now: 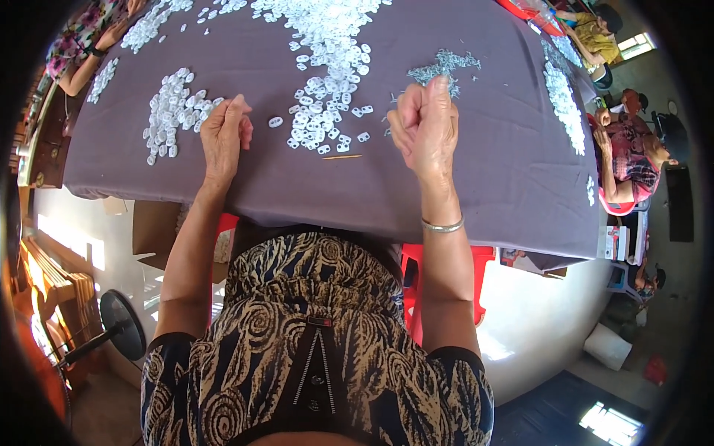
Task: The person assembles plastic cord locks by hand, picking up the pieces from the table and fitting them together.
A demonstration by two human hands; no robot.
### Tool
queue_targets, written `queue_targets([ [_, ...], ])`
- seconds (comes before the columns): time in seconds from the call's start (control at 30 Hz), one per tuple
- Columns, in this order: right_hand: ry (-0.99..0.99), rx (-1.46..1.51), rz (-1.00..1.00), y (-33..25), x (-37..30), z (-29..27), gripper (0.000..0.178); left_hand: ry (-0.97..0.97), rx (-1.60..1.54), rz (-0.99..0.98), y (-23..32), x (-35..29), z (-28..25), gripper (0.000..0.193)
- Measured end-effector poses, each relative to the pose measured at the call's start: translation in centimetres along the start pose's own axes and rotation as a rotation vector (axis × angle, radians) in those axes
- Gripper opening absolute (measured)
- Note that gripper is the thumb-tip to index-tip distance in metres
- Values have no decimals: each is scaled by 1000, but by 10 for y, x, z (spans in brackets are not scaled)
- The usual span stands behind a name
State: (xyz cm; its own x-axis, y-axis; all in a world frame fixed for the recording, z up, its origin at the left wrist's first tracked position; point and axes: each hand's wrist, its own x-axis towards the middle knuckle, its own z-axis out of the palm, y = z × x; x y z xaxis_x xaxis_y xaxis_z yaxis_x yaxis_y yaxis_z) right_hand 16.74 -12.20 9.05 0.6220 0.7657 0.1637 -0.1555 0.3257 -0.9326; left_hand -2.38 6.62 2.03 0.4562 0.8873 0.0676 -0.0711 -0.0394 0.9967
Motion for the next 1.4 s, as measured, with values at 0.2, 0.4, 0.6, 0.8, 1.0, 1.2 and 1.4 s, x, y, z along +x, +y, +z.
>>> queue_targets([
  [0.2,56,22,24,2,3,-6,59,18,34,3,5,-5,1,43],
  [0.4,111,43,21,5,8,-13,58,31,80,75,-3,-1,1,46],
  [0.6,186,-33,4,13,17,-22,44,33,54,93,-12,4,1,45],
  [0.8,60,-859,-162,36,20,-28,11,-4,72,102,-9,1,2,43],
  [1.0,-167,-1234,-223,41,23,-25,16,-32,137,70,-7,-2,1,36],
  [1.2,-270,-1392,-231,49,37,-21,13,17,184,391,-23,2,9,16],
  [1.4,-323,-1298,-313,64,55,-22,10,-95,747,547,-19,-2,10,21],
])
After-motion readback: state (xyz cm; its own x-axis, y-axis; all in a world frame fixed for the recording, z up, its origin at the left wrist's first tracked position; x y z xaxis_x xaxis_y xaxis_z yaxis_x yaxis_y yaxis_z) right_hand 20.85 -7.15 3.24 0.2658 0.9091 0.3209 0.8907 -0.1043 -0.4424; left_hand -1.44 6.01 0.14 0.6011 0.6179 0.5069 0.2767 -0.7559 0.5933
